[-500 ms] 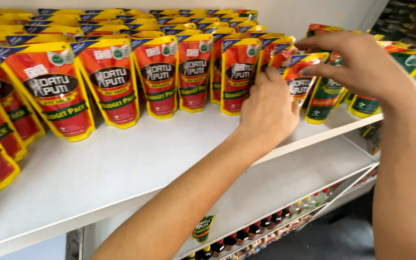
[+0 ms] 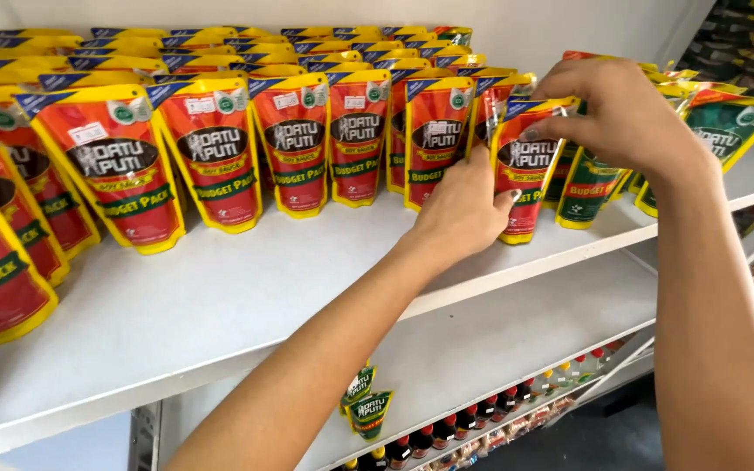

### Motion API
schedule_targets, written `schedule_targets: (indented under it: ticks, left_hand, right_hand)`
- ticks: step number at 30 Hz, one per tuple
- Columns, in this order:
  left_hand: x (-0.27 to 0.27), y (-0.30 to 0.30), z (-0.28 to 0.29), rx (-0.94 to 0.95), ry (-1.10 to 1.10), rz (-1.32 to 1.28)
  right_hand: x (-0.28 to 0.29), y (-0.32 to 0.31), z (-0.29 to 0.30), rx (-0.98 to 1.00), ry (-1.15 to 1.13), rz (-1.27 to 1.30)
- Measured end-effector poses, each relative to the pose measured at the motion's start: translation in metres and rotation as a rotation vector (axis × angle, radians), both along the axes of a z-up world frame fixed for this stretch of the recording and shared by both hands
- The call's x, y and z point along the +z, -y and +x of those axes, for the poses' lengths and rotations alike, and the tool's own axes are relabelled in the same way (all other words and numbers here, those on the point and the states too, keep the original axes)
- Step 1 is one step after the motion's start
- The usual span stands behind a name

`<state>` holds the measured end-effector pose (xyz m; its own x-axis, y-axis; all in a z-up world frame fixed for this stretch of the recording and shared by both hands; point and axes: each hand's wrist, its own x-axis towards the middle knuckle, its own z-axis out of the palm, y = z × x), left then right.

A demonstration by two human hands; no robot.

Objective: Organizing condiment pouches on a store shelf by taking them from a cardboard box.

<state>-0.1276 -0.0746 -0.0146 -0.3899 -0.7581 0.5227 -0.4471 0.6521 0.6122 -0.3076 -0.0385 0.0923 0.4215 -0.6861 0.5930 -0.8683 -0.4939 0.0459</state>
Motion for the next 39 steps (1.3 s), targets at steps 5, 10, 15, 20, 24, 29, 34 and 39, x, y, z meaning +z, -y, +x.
schedule_targets:
  ticks: [5,10,15,20,24,29,34,39]
  left_hand:
    - [-0.003,-0.029,0.033,-0.08,-0.104,-0.137]
    - [0.035,-0.099,0.115,0.038,-0.068,-0.187]
    - [0.037,-0.142,0.211,0.277,-0.036,-0.301]
    - [0.038,-0.158,0.282,0.5,0.002,-0.309]
    - [0.031,-0.159,0.312,0.523,-0.109,-0.097]
    - [0.019,-0.155,0.324,0.53,-0.088,-0.125]
    - [0.017,-0.146,0.322,0.511,-0.066,-0.16]
    - [0.01,-0.146,0.321,0.544,-0.101,-0.009]
  right_hand:
    - [0.018,-0.025,0.039,0.084,-0.122,-0.103]
    - [0.046,-0.04,0.095,0.23,-0.103,-0.186]
    - [0.055,-0.044,0.19,0.305,0.022,-0.08]
    - [0.045,-0.013,0.267,0.643,-0.046,-0.114]
    - [0.037,0.0,0.316,0.815,-0.098,-0.197]
    - [0.032,0.01,0.343,0.809,-0.116,-0.133]
    - [0.027,0.022,0.35,0.691,-0.15,-0.04]
    - [0.023,0.02,0.349,0.727,-0.11,-0.051]
